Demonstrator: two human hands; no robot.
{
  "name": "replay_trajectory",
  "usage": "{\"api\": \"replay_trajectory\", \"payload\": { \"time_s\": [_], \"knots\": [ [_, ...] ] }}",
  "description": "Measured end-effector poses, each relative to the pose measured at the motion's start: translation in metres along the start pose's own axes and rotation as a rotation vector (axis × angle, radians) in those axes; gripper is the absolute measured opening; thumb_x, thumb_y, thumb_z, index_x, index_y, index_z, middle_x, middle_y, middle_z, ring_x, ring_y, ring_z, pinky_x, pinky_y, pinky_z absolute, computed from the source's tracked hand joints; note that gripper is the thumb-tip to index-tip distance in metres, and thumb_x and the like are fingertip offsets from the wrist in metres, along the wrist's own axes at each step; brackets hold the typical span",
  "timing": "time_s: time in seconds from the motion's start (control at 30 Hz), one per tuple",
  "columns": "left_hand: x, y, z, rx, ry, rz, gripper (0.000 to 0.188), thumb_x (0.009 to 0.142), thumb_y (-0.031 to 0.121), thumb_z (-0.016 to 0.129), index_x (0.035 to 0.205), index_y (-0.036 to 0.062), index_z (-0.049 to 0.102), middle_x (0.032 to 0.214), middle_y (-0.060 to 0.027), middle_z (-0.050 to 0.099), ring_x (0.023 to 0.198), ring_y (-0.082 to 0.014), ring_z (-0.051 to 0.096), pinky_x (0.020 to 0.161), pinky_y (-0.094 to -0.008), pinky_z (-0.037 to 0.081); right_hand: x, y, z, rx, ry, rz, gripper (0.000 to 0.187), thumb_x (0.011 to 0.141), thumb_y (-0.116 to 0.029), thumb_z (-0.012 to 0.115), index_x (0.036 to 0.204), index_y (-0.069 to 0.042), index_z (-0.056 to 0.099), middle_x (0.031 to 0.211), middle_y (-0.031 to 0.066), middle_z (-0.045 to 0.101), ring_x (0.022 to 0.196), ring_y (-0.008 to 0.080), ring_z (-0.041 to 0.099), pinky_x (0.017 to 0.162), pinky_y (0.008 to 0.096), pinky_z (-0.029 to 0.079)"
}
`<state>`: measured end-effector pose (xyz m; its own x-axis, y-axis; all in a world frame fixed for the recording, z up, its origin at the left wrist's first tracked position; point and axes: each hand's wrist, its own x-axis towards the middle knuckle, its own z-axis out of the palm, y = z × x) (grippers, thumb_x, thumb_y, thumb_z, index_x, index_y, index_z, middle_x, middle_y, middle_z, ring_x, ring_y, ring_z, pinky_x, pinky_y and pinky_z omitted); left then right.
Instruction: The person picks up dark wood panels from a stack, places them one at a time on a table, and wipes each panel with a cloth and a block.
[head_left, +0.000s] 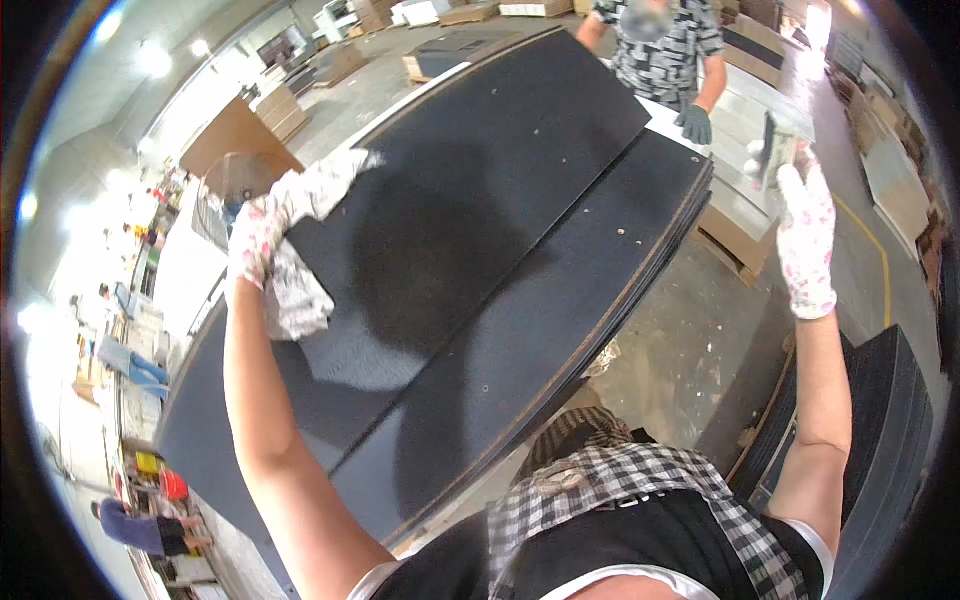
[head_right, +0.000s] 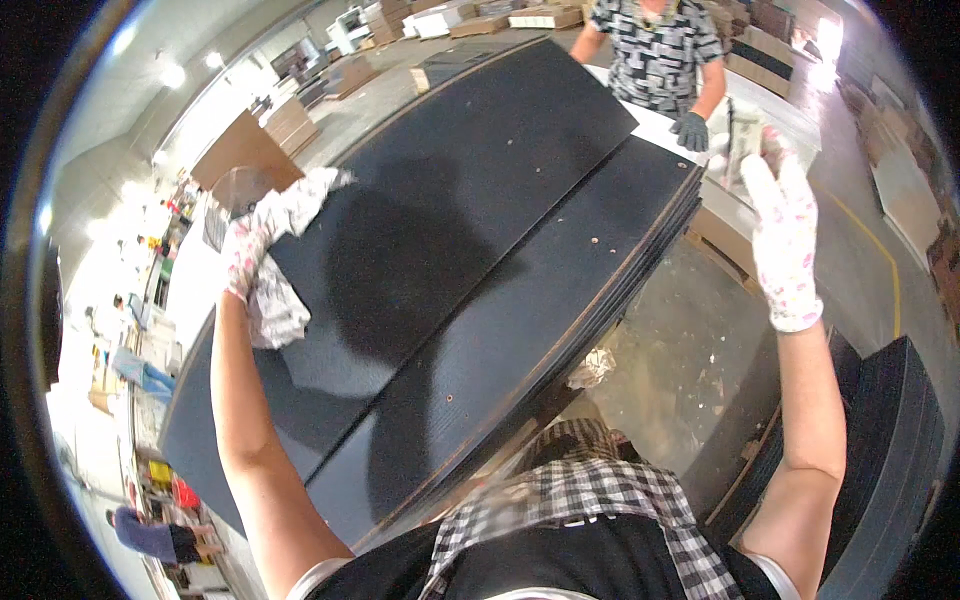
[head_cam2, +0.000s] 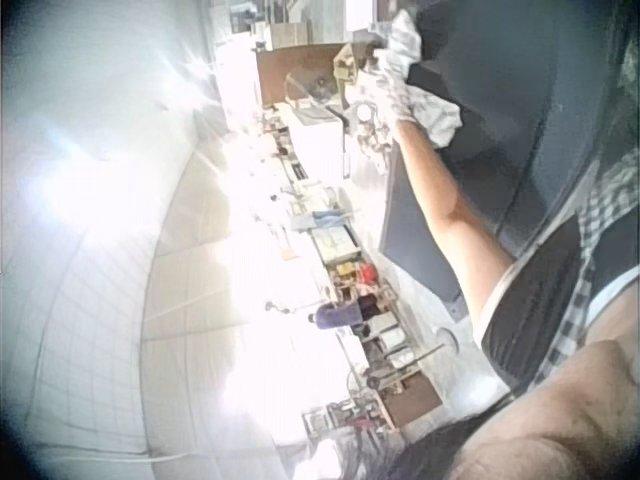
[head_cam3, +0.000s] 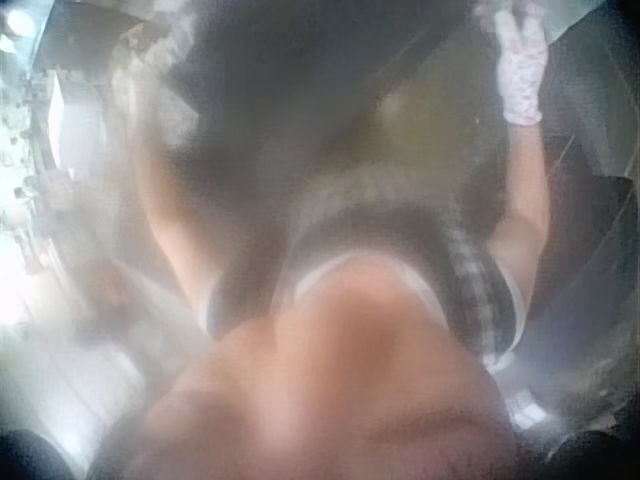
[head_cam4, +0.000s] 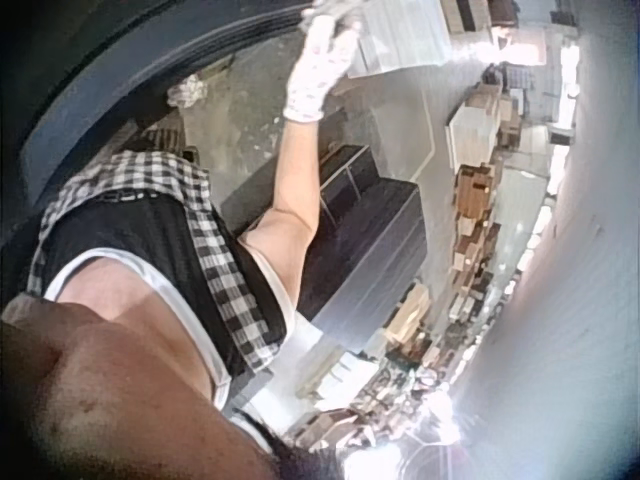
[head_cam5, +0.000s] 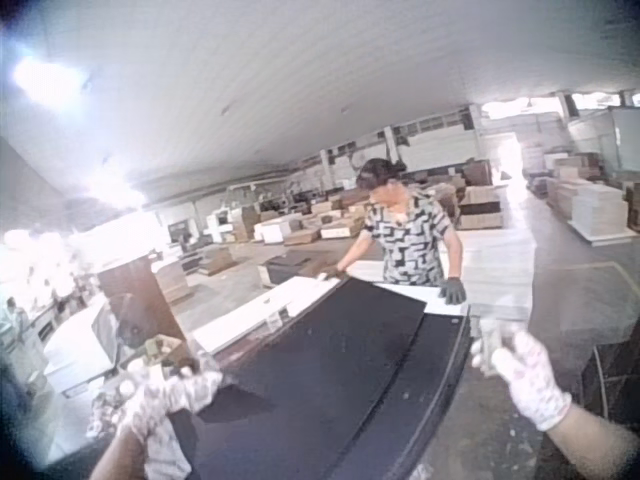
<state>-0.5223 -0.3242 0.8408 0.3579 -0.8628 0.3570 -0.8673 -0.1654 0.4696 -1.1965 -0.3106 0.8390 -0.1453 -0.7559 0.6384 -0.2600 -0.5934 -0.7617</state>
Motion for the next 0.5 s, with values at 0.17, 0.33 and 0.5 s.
{"api": "replay_trajectory", "payload": {
  "time_s": [0.17, 0.33, 0.5],
  "knots": [
    [-0.039, -0.029, 0.038, -0.288, -0.151, 0.005, 0.031, 0.095, 0.023, 0.063, 0.111, -0.0026, 0.069, 0.104, -0.0136, 0.073, 0.093, -0.0229, 0.067, 0.082, -0.035, 0.05, -0.056, 0.016, 0.026, 0.155, -0.063, 0.188, 0.045, 0.1, -0.018, 0.055, 0.14, 0.002, 0.047, 0.117, 0.0094, 0.063, 0.099, 0.0152, 0.062, 0.091, 0.0303, 0.05],
    [-0.085, -0.045, 0.089, -0.573, -0.235, 0.019, 0.03, 0.095, 0.021, 0.063, 0.112, -0.0028, 0.069, 0.104, -0.0107, 0.073, 0.093, -0.0191, 0.067, 0.081, -0.0334, 0.05, -0.091, 0.031, 0.075, 0.236, -0.199, 0.234, 0.047, 0.096, -0.017, 0.061, 0.139, -0.001, 0.05, 0.121, 0.0082, 0.062, 0.104, 0.0159, 0.061, 0.091, 0.0308, 0.051],
    [-0.099, -0.055, 0.094, -0.433, -0.285, -0.087, 0.031, 0.094, 0.019, 0.067, 0.116, -0.0025, 0.068, 0.104, -0.0063, 0.074, 0.095, -0.0131, 0.066, 0.085, -0.0297, 0.05, -0.087, 0.051, 0.134, 0.098, -0.362, 0.029, 0.049, 0.089, -0.009, 0.068, 0.135, 0.0, 0.052, 0.134, 0.0157, 0.059, 0.121, 0.0278, 0.059, 0.103, 0.0374, 0.047]
  ]
}}
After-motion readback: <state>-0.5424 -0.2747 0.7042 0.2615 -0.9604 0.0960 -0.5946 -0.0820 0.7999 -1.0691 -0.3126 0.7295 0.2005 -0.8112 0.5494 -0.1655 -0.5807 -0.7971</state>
